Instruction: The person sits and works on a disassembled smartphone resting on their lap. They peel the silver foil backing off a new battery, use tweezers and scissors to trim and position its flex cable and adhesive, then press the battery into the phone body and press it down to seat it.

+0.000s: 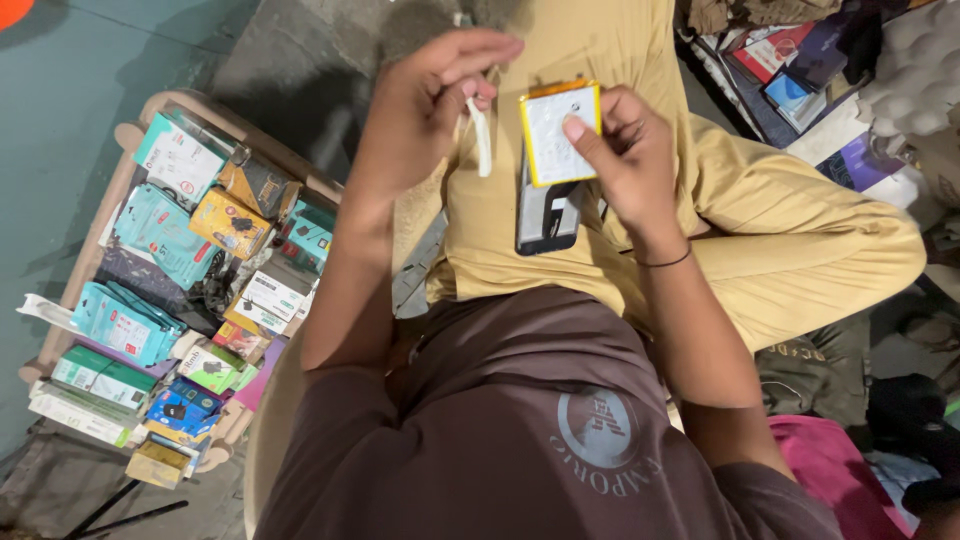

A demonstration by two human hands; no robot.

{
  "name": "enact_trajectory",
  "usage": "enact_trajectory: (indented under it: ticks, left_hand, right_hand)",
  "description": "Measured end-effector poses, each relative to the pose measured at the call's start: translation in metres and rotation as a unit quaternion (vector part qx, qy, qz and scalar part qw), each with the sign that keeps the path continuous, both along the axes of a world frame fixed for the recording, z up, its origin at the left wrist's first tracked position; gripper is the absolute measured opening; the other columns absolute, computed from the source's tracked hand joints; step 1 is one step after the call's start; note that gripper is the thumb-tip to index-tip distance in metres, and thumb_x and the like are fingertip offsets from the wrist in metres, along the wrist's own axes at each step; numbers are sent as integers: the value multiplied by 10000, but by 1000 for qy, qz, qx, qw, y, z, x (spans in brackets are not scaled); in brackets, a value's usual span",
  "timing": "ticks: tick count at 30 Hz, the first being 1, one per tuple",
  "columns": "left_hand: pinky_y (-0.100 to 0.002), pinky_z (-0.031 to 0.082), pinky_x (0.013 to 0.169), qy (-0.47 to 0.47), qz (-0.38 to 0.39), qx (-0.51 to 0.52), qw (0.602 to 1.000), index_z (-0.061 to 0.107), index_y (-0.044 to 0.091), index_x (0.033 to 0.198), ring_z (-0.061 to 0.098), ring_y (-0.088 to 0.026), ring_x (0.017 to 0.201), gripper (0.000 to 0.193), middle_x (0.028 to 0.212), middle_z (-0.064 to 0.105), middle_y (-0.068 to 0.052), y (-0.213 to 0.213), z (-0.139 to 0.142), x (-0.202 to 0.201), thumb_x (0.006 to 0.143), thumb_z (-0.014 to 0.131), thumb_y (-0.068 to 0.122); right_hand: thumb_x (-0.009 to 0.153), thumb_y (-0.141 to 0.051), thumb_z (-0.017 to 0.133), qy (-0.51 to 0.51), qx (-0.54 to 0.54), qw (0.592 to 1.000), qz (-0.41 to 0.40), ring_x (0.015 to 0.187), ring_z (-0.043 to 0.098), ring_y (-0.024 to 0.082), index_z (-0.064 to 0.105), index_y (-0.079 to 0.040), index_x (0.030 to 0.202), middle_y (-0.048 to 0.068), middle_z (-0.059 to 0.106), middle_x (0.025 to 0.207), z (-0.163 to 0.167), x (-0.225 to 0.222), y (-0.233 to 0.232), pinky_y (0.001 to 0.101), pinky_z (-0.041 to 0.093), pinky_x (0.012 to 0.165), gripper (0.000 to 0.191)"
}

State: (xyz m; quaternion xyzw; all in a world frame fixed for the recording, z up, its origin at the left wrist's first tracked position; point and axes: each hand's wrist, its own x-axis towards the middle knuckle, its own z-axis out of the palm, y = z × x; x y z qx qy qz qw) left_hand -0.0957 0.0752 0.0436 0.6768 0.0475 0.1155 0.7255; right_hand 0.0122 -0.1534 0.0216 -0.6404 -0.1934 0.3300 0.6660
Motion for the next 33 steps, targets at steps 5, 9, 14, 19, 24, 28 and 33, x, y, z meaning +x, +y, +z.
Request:
enact_trajectory:
  ticks: [5,9,14,19,24,28,33]
  left_hand:
    - [-272,542,856,-24,-12,104,994,413,49,1540,675,-150,929,572,1320,640,-157,19,-2,-3,1025,437,-197]
    - [-252,497,759,7,-18,122,992,241,84,1636,624,-97,807,620,989,734,-75,20,-13,7,1123,520,-121]
    - [-247,480,737,-13,-21,97,995,191,42,1623,574,-107,776,614,1024,727,-81,19,-20,19,1118,508,-103]
    - [-231,504,727,-44,-30,-18,998,387,25,1494,625,-104,834,400,1233,635,-94,16,-15,29,1122,442,-111]
    - [-186,385,655,-19,0,-159,987,538,45,1288,441,-34,759,324,1127,628,-34,12,8,24,988,470,-55]
    - [-179,400,693,-13,42,-101,994,526,45,1134,463,-17,809,229,1007,549,2,-10,26,9,1041,735,26]
    - [-207,495,781,-104,109,-32,988,588,56,1276,593,-57,958,584,1119,647,-2,-43,42,9,835,925,235]
  right_hand:
    - [1050,-24,690,7,12,1000,13,879,611,37,612,-8,1079,27,703,1005,-10,-27,-4,199,484,777,85]
    - [1049,-17,708,-19,-23,999,20,790,518,0,616,-4,1061,12,669,945,-9,-32,-6,174,386,678,93]
    - [1037,-15,688,-32,-20,999,31,855,594,5,613,-1,1066,27,713,996,2,-28,-1,173,443,721,82]
    - [1025,-37,680,22,7,1000,22,883,659,48,613,-9,1072,46,729,1019,16,-20,2,209,526,783,86]
    - [1045,-68,713,11,32,999,-6,870,632,50,614,-18,1058,34,722,993,35,-8,5,214,506,797,112]
    - [928,-67,798,-101,-13,992,-78,753,506,58,633,-4,983,29,622,871,56,0,14,206,404,704,185]
    - [999,-83,792,-465,56,874,-133,948,727,263,702,8,1038,161,700,1066,76,-4,24,336,618,859,134]
